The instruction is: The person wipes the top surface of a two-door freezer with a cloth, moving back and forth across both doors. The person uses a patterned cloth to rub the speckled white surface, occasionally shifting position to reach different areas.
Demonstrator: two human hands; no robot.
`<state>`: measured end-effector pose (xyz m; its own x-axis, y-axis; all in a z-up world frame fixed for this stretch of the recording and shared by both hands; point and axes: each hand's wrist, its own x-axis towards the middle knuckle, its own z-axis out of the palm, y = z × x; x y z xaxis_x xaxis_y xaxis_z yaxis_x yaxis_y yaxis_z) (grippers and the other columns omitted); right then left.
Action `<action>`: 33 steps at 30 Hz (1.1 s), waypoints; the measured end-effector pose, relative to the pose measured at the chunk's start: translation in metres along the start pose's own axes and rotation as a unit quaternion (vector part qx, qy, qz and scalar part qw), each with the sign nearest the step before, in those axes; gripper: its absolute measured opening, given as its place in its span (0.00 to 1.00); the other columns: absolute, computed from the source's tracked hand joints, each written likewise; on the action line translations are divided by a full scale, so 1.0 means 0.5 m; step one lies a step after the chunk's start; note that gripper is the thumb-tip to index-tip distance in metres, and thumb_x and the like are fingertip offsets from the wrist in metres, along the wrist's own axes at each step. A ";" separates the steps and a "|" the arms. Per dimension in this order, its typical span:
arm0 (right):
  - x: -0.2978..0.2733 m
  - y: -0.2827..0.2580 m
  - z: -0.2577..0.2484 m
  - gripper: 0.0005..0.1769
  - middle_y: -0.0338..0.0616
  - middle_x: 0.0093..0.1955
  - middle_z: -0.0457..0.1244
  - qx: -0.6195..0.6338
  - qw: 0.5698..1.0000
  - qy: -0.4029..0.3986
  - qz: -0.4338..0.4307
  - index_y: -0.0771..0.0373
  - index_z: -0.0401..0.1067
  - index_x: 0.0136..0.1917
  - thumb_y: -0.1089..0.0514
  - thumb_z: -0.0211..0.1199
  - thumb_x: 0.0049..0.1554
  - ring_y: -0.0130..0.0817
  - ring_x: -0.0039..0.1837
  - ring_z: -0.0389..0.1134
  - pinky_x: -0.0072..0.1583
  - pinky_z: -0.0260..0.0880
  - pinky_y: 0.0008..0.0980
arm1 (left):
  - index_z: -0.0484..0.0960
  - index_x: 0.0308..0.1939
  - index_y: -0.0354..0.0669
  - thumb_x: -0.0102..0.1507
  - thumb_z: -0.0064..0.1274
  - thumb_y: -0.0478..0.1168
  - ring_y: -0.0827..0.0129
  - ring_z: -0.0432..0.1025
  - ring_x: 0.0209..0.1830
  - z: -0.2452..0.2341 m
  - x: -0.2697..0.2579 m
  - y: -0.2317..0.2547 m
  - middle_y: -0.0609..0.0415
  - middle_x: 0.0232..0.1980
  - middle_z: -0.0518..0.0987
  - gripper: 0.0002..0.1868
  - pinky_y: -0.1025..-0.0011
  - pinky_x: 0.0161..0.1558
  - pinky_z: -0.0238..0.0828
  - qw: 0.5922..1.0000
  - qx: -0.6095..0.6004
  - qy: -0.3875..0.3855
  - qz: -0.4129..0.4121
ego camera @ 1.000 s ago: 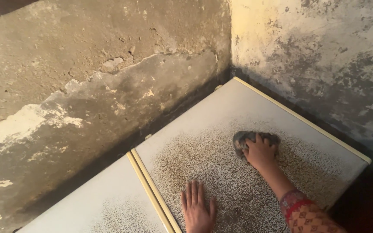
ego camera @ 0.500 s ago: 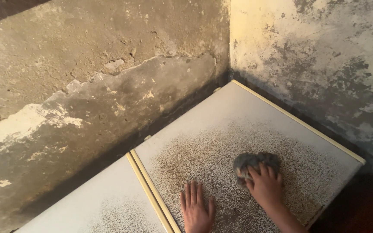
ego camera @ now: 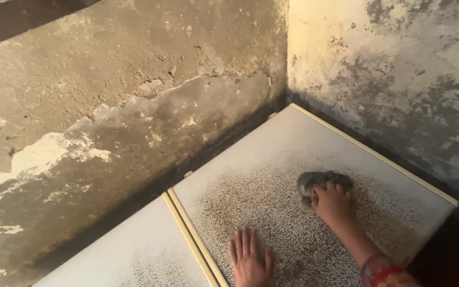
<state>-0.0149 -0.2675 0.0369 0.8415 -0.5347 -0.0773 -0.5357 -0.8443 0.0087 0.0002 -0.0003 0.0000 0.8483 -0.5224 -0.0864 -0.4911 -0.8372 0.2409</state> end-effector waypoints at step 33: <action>-0.082 -0.016 0.006 0.23 0.46 0.71 0.53 -0.008 0.998 -0.033 -0.055 0.46 0.62 0.66 0.46 0.52 0.59 0.42 0.71 0.52 0.69 0.53 0.51 | 0.39 0.73 0.50 0.65 0.14 0.63 0.64 0.26 0.77 -0.098 -0.031 0.041 0.55 0.78 0.36 0.37 0.60 0.73 0.16 0.995 0.022 -0.091 -0.047</action>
<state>-0.0453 -0.2390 0.0371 0.8879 -0.4366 -0.1450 -0.4396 -0.8981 0.0124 -0.0134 -0.0012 0.0534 0.8433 -0.4587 -0.2802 -0.4229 -0.8880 0.1809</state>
